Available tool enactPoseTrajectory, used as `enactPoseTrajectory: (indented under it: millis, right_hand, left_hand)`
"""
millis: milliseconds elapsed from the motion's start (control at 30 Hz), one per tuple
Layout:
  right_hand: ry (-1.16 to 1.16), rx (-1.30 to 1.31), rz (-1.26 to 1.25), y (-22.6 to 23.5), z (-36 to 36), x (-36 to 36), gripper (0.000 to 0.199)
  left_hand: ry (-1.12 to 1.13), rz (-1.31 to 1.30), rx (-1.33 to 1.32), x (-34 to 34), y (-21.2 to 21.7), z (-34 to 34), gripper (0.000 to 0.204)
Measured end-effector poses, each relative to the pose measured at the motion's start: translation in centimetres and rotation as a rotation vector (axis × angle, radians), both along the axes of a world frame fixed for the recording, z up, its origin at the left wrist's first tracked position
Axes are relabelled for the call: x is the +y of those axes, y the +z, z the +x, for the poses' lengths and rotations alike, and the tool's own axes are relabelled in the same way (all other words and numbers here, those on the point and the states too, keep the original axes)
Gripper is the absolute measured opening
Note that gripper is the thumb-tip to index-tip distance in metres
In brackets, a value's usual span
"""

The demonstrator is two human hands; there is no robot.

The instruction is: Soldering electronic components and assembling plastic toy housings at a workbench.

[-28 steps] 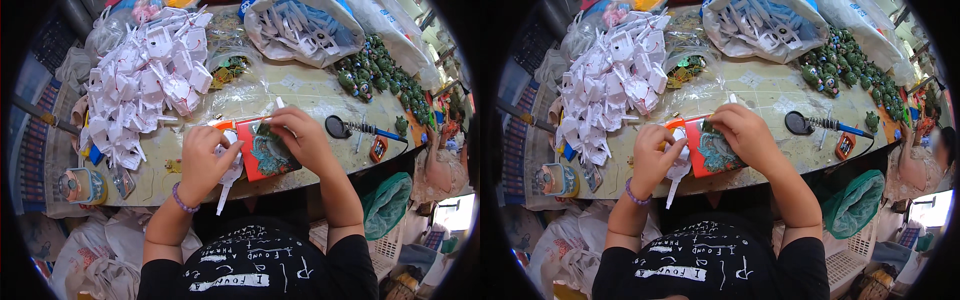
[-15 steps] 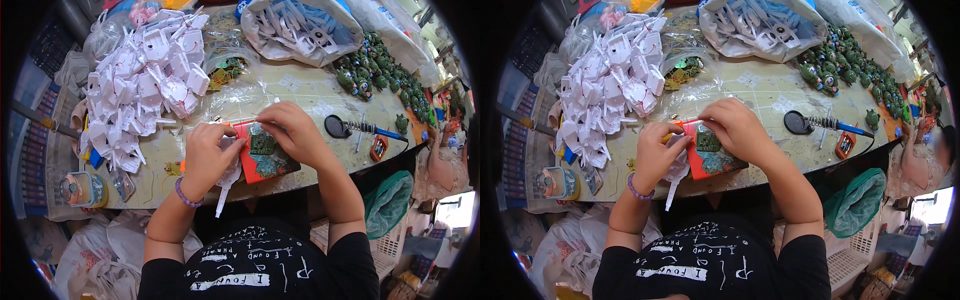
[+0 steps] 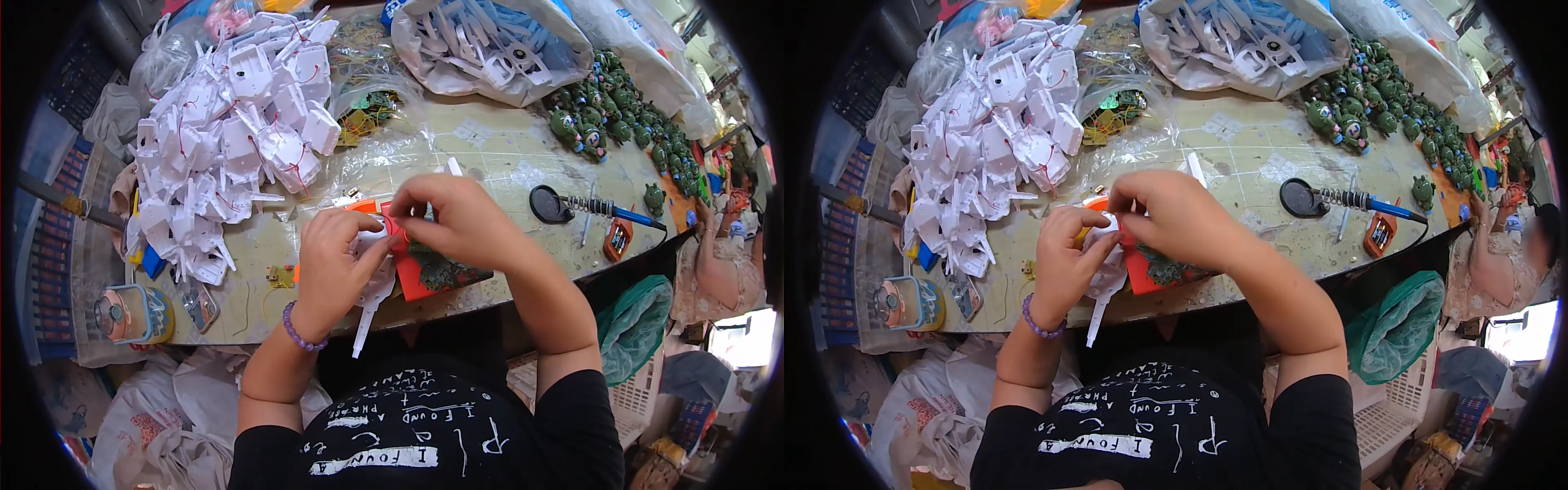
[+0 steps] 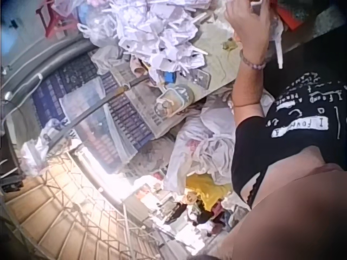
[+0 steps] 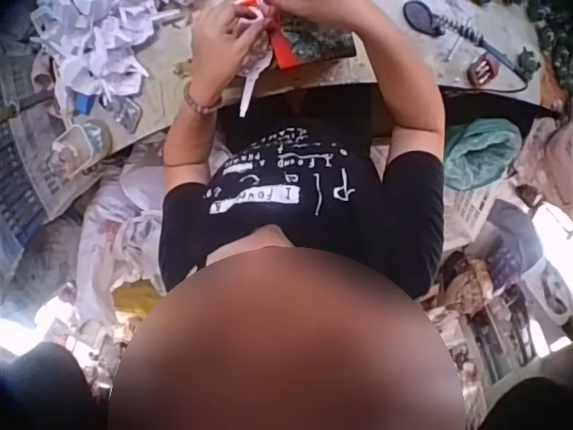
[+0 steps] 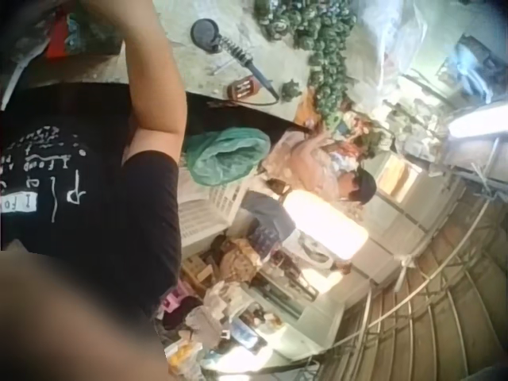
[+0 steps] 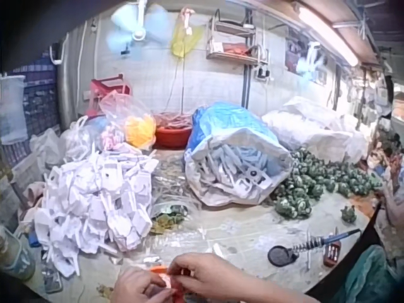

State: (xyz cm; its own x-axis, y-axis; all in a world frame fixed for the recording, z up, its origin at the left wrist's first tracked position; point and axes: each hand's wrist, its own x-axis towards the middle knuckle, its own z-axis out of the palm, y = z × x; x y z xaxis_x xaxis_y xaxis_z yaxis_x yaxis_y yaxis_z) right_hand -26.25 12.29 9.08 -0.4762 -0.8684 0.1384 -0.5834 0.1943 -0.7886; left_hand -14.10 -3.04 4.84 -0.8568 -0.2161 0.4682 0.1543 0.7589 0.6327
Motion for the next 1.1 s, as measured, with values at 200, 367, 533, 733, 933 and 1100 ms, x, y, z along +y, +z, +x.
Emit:
enactPoseTrajectory:
  millis: [200, 367, 533, 733, 933, 1100]
  right_hand:
    - [-0.065, 0.392, -0.202, -1.8, 5.0, 2.5, 0.021]
    - [-0.153, 0.529, -0.235, -3.4, 7.7, 3.1, 0.026]
    - [-0.054, 0.557, -0.209, -4.2, 8.3, 2.6, 0.023]
    - [-0.277, 0.499, -0.316, -4.1, 5.4, 3.3, 0.022]
    - [-0.378, 0.481, -0.198, -3.6, 3.8, 1.7, 0.02]
    - [-0.31, 0.352, -0.227, -3.5, 3.7, 2.0, 0.019]
  left_hand:
    - [-0.036, 0.166, 0.008, -0.2, -0.7, 0.7, 0.016]
    - [-0.072, 0.281, -0.128, 0.2, -0.7, 0.1, 0.013]
    - [-0.002, 0.282, -0.143, 1.0, -0.5, -0.1, 0.014]
    - [-0.057, 0.214, 0.01, 0.8, -1.3, 0.3, 0.011]
    - [-0.082, 0.268, -0.01, 1.0, -1.0, 0.4, 0.01]
    - [-0.064, 0.315, 0.042, 1.1, -1.3, 0.3, 0.008]
